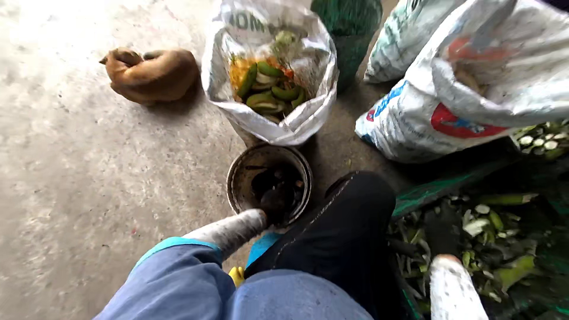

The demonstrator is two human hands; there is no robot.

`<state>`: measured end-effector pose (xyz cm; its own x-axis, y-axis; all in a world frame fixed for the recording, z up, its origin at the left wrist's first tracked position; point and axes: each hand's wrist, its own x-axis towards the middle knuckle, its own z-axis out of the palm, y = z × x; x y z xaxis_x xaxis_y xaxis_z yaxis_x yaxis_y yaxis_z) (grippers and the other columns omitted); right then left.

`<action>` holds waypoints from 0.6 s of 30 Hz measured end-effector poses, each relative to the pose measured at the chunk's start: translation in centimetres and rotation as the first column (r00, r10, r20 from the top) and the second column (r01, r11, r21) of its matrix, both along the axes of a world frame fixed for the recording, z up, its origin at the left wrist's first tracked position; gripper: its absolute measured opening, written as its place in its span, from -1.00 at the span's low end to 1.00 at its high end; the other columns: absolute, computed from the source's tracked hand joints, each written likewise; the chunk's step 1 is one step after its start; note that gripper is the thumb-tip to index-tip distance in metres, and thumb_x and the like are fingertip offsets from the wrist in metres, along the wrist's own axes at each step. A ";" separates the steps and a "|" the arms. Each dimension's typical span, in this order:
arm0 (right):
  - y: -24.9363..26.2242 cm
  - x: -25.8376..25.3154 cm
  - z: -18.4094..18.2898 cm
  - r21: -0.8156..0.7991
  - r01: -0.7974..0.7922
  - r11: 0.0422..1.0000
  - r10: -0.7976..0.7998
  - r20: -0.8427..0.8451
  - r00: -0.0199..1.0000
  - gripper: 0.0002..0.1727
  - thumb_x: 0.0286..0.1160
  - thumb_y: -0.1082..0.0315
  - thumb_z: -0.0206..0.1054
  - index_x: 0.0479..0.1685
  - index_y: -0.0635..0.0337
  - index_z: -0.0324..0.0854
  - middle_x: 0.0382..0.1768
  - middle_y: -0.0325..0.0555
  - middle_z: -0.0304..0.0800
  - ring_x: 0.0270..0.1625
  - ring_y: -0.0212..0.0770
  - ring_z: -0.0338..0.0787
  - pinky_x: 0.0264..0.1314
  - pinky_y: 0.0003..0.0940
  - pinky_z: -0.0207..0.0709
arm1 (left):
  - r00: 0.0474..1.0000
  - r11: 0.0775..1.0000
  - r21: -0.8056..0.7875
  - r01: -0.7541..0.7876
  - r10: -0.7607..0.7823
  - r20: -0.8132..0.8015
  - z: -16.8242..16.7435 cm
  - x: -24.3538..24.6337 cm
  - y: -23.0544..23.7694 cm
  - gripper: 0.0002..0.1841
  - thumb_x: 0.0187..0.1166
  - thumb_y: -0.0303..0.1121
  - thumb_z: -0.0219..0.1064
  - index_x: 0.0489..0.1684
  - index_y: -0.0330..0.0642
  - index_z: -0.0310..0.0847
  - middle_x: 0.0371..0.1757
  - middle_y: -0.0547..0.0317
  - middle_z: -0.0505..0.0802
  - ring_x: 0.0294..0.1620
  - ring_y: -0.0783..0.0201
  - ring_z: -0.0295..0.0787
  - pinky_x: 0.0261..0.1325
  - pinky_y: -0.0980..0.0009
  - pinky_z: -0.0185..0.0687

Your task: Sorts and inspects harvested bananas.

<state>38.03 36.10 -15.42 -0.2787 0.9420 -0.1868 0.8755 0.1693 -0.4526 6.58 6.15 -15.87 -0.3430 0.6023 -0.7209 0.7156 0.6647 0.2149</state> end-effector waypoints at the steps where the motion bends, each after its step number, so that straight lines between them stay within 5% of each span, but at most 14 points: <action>1: -0.2 0.3 0.9 0.013 0.010 1.000 -0.010 -0.057 0.998 -0.41 0.77 0.22 0.09 0.74 0.25 0.28 0.66 0.33 0.35 0.71 0.26 0.35 0.74 0.24 0.17 | 0.998 0.998 -0.031 -0.055 0.055 0.018 0.2 0.5 0.3 -0.35 0.63 -0.24 0.34 0.67 -0.36 0.31 0.59 -0.43 0.50 0.56 -0.42 0.45 0.47 -0.35 0.42; 3: -0.3 1.4 3.1 0.017 0.072 0.997 -0.066 -0.235 0.970 -0.44 0.73 0.22 0.17 0.69 0.16 0.36 0.58 0.27 0.48 0.55 0.18 0.56 0.56 0.20 0.41 | 0.995 0.992 -0.082 -0.095 0.097 0.025 0.7 0.9 0.9 -0.39 0.58 -0.29 0.38 0.57 -0.44 0.37 0.48 -0.47 0.56 0.49 -0.42 0.51 0.43 -0.33 0.46; 5: 0.3 3.5 5.5 -0.038 0.122 0.992 -0.126 -0.441 0.888 -0.43 0.72 0.32 0.15 0.70 0.22 0.30 0.52 0.19 0.53 0.36 -0.06 0.67 0.35 -0.06 0.58 | 0.999 0.991 -0.129 -0.046 0.048 0.009 0.2 0.9 0.9 -0.44 0.55 -0.26 0.40 0.46 -0.42 0.48 0.40 -0.42 0.65 0.42 -0.39 0.58 0.36 -0.34 0.52; 6: 0.5 4.5 6.5 -0.095 0.147 0.985 -0.175 -0.588 0.790 -0.46 0.77 0.33 0.07 0.71 0.21 0.24 0.40 0.06 0.58 0.14 -0.24 0.68 0.09 -0.26 0.61 | 1.000 0.989 -0.146 -0.014 0.014 -0.002 -0.2 0.7 0.9 -0.47 0.54 -0.22 0.40 0.42 -0.37 0.53 0.38 -0.38 0.67 0.40 -0.38 0.61 0.31 -0.36 0.54; 8: -0.2 6.3 9.0 -0.245 0.048 0.968 -0.244 -0.885 0.397 -0.59 0.86 0.17 -0.05 0.56 0.08 0.28 0.13 -0.16 0.67 -0.04 -0.33 0.78 -0.08 -0.33 0.72 | 0.999 0.986 -0.161 0.040 -0.039 0.012 0.3 -0.1 0.9 -0.48 0.54 -0.13 0.41 0.39 -0.26 0.58 0.40 -0.33 0.68 0.42 -0.36 0.61 0.29 -0.40 0.53; 9: -0.8 6.9 10.3 -0.280 -0.065 0.958 -0.268 -0.951 0.153 -0.63 0.81 0.09 0.00 0.39 0.06 0.41 0.01 -0.17 0.75 -0.05 -0.25 0.83 -0.03 -0.23 0.76 | 0.998 0.989 -0.142 0.052 -0.048 0.030 0.7 -0.6 0.8 -0.48 0.53 -0.09 0.41 0.38 -0.20 0.61 0.39 -0.31 0.70 0.42 -0.34 0.62 0.32 -0.41 0.52; 11: -1.9 6.9 12.5 -0.240 -0.141 0.960 -0.259 -0.957 -0.129 -0.60 0.68 -0.05 0.08 0.11 0.06 0.56 -0.19 -0.15 0.84 -0.14 -0.14 0.87 -0.05 -0.11 0.78 | 0.996 0.997 -0.066 0.035 -0.029 0.090 1.8 -1.9 0.1 -0.51 0.59 -0.06 0.38 0.29 -0.26 0.66 0.29 -0.30 0.76 0.37 -0.30 0.67 0.40 -0.35 0.49; 13: -2.0 7.1 12.9 -0.149 -0.154 0.977 -0.186 -0.948 -0.260 -0.60 0.71 -0.03 0.06 0.09 0.08 0.59 -0.12 -0.08 0.85 -0.05 -0.06 0.88 0.04 -0.07 0.78 | 0.990 1.000 -0.001 0.000 0.000 0.142 3.8 -3.4 -1.2 -0.55 0.63 -0.05 0.35 0.06 -0.35 0.73 0.09 -0.29 0.82 0.19 -0.25 0.75 0.30 -0.29 0.54; 15: 0.2 8.5 11.4 -0.075 -0.417 0.906 -0.205 -0.939 -0.277 -0.55 0.56 -0.09 0.25 0.22 -0.02 0.70 0.14 -0.12 0.84 0.20 -0.11 0.83 0.31 -0.12 0.69 | 0.986 0.995 0.062 0.084 -0.092 0.137 6.0 -4.8 -3.4 -0.65 0.68 -0.15 0.33 0.08 -0.28 0.77 0.03 -0.22 0.84 0.12 -0.19 0.77 0.27 -0.26 0.56; 18: -0.6 7.1 12.1 -0.188 -0.336 0.923 -0.295 -0.906 -0.302 -0.64 0.63 -0.02 0.17 0.00 0.03 0.72 -0.16 -0.16 0.86 -0.17 -0.28 0.88 -0.18 -0.32 0.83 | 0.978 0.980 0.049 0.193 -0.197 0.075 9.8 -4.8 -5.3 -0.68 0.66 -0.22 0.36 0.26 -0.15 0.68 0.01 -0.19 0.84 0.02 -0.19 0.80 0.16 -0.29 0.64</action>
<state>45.08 35.54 -3.28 -0.3989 0.9053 0.1461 -0.7253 -0.2140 -0.6544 1.77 0.90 -6.04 -0.1590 0.6818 -0.7141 0.8102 0.5035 0.3002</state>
